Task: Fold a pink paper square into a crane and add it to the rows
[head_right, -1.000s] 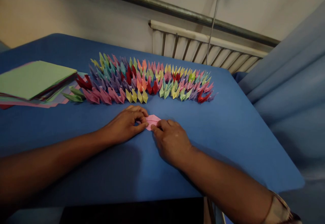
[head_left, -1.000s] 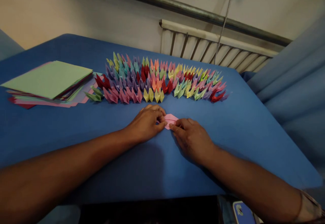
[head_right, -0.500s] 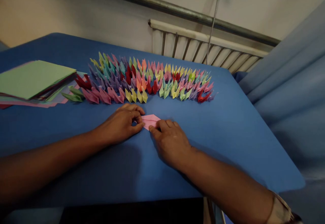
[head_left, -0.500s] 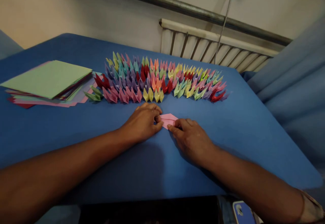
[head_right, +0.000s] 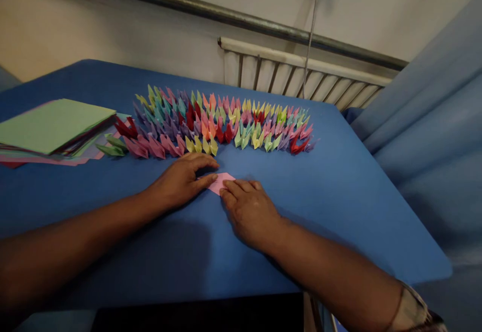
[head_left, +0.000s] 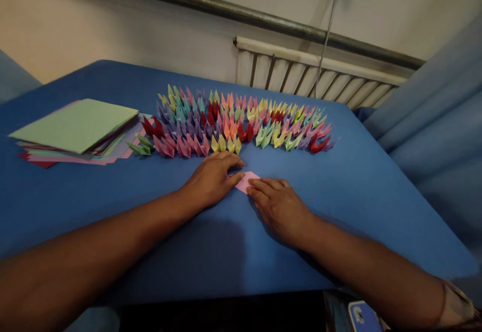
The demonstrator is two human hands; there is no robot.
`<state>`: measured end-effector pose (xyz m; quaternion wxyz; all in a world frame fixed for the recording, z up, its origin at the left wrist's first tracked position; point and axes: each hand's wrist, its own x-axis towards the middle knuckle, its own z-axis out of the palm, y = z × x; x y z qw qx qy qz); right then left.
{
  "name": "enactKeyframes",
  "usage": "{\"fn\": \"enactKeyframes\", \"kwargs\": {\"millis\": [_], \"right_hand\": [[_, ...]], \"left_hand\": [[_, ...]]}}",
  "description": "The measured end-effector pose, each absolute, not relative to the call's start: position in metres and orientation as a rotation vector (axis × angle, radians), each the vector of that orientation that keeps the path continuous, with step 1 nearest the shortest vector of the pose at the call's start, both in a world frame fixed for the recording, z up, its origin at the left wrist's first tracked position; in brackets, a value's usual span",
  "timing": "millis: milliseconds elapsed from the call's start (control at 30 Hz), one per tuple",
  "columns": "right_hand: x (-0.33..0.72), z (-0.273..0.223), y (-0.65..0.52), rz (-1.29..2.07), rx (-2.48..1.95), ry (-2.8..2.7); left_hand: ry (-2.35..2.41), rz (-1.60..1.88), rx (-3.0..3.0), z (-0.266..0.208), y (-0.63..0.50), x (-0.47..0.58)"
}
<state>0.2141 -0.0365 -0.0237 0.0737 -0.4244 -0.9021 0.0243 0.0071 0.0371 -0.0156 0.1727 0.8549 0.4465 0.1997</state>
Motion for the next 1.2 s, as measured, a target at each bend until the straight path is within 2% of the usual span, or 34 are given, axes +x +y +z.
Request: {"fn": "enactKeyframes", "kwargs": {"millis": [167,600,1200], "right_hand": [[0.213,-0.026,-0.036,0.036,-1.259,-2.697],[0.213,-0.026,-0.037,0.071,-1.286,-2.656],[0.212,-0.027,-0.038,0.062,-1.283,-2.674]], "left_hand": [[1.249,0.424,2.493,-0.02,0.047,0.023],[1.101,0.594,2.309,-0.021,0.052,0.023],[1.133,0.39,2.541,-0.015,0.05,0.026]]}}
